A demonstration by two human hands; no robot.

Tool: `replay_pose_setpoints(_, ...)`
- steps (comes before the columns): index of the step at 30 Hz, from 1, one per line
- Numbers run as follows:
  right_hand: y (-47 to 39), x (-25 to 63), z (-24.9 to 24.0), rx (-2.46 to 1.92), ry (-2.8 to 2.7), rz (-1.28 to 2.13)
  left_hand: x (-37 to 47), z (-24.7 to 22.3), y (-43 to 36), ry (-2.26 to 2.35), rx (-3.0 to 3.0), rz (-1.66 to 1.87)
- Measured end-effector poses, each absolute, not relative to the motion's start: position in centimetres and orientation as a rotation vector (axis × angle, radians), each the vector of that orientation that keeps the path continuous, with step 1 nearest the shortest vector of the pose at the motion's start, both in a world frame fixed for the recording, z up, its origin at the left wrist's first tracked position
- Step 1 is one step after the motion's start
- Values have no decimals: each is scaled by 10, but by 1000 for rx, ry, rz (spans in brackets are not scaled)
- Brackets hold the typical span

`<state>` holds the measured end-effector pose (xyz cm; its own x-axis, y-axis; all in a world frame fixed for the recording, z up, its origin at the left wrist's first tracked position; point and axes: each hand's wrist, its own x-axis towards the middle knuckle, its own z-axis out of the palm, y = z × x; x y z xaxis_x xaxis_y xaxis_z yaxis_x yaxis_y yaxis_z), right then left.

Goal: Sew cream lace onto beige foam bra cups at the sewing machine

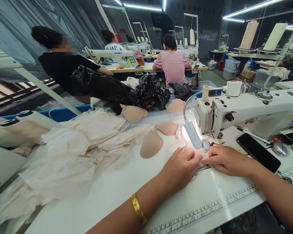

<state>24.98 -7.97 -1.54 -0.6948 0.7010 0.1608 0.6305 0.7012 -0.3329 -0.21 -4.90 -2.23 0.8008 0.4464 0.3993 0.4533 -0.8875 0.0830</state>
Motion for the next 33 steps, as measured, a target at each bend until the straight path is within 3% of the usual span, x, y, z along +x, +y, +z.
replay_pose_setpoints(16,-79,247,-10,-1172,-2593,451,1,-24,-47,-656,-2933,-745)
replay_pose_setpoints(33,-73,242,-28,-1283,-2480,311,3,-30,-27,-612,-3013,-791)
